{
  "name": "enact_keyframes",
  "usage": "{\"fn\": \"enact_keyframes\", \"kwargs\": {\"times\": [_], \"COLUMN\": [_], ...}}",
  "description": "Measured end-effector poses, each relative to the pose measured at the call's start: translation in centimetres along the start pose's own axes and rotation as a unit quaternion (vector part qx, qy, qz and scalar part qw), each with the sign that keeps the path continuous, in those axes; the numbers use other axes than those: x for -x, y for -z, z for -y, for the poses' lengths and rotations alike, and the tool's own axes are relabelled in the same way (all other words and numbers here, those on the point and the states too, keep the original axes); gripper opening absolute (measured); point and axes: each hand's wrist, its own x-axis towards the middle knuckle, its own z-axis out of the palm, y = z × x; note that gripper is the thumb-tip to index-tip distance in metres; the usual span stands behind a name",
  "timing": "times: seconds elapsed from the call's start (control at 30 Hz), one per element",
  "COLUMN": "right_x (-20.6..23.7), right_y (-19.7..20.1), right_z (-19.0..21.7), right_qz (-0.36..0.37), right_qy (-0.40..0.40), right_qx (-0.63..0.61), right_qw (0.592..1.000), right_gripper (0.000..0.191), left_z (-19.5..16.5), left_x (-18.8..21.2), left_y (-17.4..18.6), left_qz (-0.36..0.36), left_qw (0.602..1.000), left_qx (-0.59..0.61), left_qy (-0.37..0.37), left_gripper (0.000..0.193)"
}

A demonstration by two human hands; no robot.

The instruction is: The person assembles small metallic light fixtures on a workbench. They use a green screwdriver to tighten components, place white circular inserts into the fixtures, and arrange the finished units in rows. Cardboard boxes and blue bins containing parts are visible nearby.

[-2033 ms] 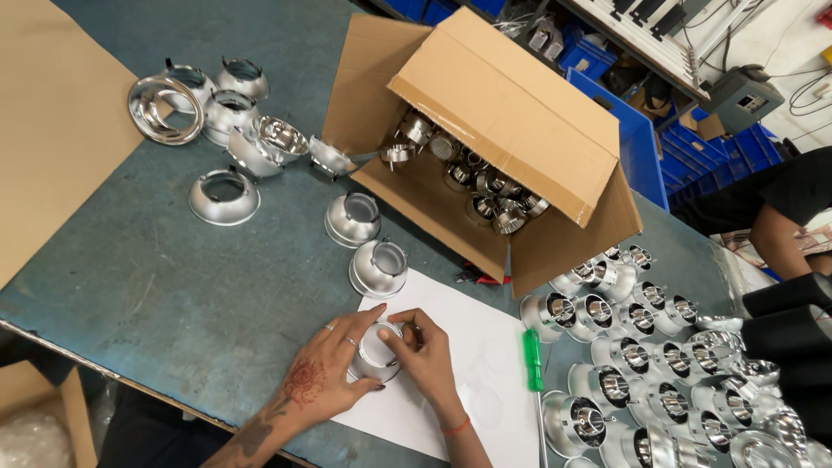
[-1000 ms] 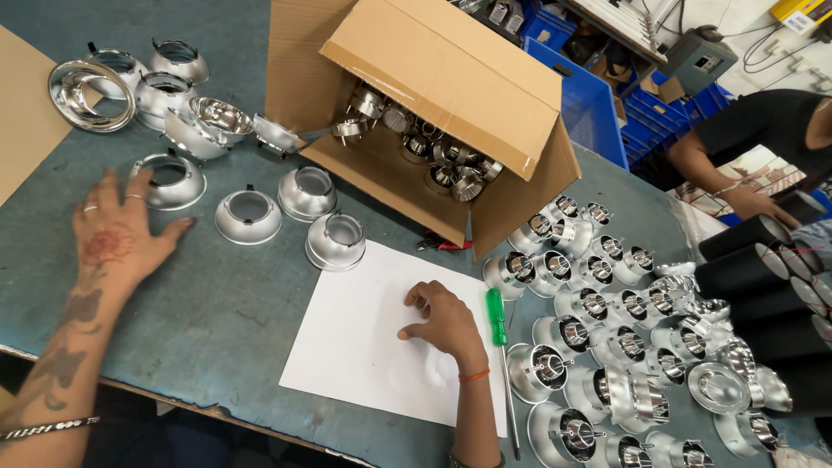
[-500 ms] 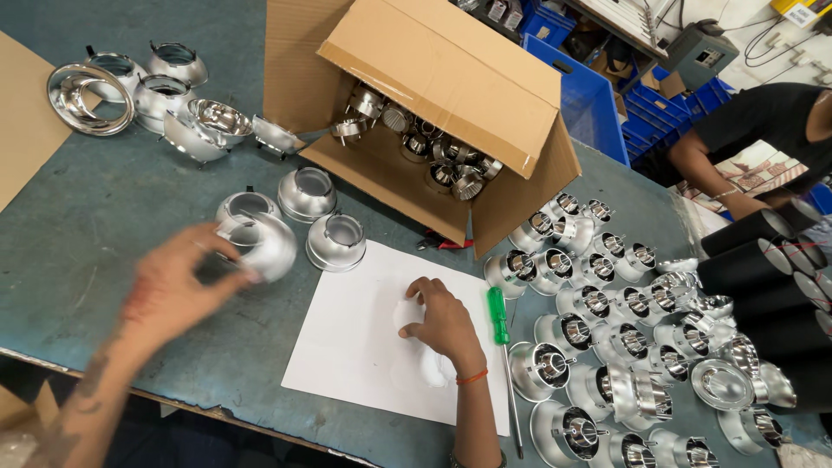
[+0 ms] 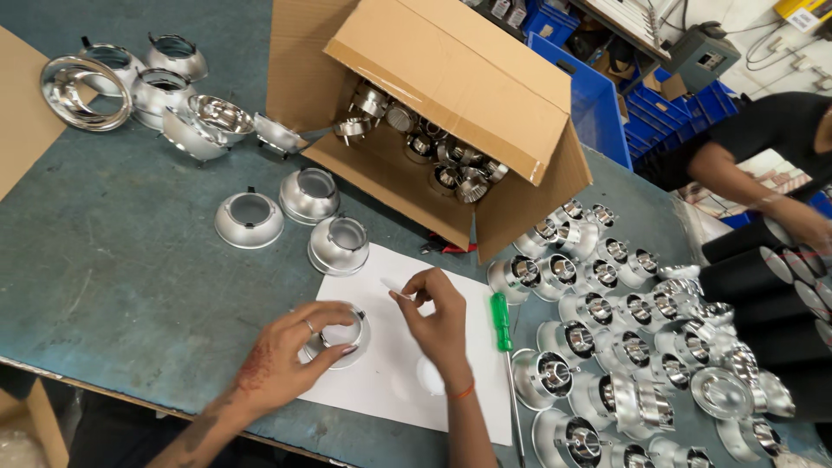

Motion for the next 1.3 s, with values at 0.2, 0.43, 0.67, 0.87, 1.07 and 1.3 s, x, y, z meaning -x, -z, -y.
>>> {"fn": "enact_keyframes", "kwargs": {"times": [0.2,0.43,0.67,0.87,1.07,1.3], "right_x": [1.5,1.2,1.0,1.4,1.4,1.6], "right_y": [-2.9,-2.7,-2.9,-3.2,-3.7,-4.2], "right_z": [3.1,4.7,3.9,1.3,0.4,0.4], "right_qz": [-0.014,0.041,0.038,0.025,0.062,0.067], "right_qy": [0.240,0.214,0.056,-0.048,-0.157,-0.176], "right_qx": [0.125,0.061,-0.058,-0.096,-0.139,-0.153], "right_qw": [0.963,0.974,0.996,0.994,0.976,0.970], "right_gripper": [0.019,0.034,0.027,0.018,0.024,0.023], "left_z": [0.5,1.1,-0.1,0.4,1.0,0.9], "left_x": [-1.5,-1.5,-1.5,-0.8,-0.2,0.1], "left_y": [-1.8,-0.6,1.0,1.6,0.4,0.5], "left_qz": [-0.051,-0.063,-0.032,-0.050,0.055,0.043], "left_qw": [0.981,0.979,0.990,0.994,0.995,0.996], "left_qx": [0.134,0.132,-0.125,-0.081,-0.077,-0.080], "left_qy": [0.131,0.140,-0.065,-0.059,0.016,-0.004], "left_gripper": [0.017,0.017,0.016,0.071,0.105,0.117]}}
